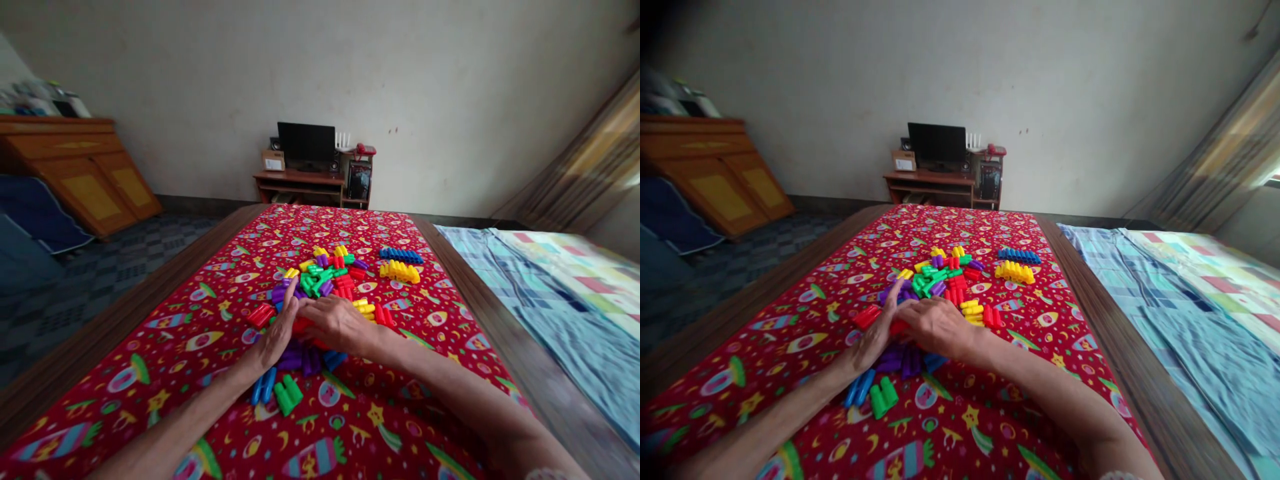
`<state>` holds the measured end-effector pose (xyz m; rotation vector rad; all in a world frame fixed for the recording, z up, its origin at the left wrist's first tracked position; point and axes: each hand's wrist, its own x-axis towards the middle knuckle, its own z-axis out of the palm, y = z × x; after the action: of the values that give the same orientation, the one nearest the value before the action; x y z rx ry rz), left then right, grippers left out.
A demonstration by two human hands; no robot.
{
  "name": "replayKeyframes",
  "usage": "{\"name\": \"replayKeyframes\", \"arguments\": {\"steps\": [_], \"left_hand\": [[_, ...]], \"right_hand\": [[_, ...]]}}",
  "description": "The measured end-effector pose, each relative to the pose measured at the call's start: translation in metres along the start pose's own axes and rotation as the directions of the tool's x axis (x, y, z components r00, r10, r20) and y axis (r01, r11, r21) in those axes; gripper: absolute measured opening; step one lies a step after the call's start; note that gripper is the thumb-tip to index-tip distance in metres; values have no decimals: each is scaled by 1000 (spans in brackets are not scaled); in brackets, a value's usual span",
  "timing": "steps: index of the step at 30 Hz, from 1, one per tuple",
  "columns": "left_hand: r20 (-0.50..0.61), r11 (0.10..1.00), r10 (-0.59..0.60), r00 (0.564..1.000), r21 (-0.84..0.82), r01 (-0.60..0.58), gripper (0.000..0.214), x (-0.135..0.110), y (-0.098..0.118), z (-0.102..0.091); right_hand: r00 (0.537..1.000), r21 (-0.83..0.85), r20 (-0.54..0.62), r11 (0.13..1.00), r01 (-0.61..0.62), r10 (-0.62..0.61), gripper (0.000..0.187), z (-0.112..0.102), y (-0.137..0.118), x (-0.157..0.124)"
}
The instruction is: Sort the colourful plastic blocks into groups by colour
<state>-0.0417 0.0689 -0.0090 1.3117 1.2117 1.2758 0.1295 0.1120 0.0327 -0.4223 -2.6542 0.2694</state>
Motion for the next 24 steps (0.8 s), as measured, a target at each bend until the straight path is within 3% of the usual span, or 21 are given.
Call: {"name": "replayKeyframes", "arguments": {"steps": [7,10,13,21,24], "left_hand": [[131,997,-44,990,-53,52,63,5,0,6],[60,999,-30,998,-23,31,54,8,0,5],[2,994,-66,998,-93,65,54,10,0,4],[68,951,-129,989,-276,143,69,6,5,2],[160,947,-78,984,-297,124,61,6,2,2]], "right_hand": [[965,-181,-124,952,-249,229,10,-7,17,-7],[980,-226,-122,958,-179,155,14,-3,11,-6],[992,-185,-106,979,-85,67,24,-2,7,-6],[991,67,-124,995,68,-59,27,-15,10,-4],[988,104,-155,994,24,-8,26,-31,13,-14]]}}
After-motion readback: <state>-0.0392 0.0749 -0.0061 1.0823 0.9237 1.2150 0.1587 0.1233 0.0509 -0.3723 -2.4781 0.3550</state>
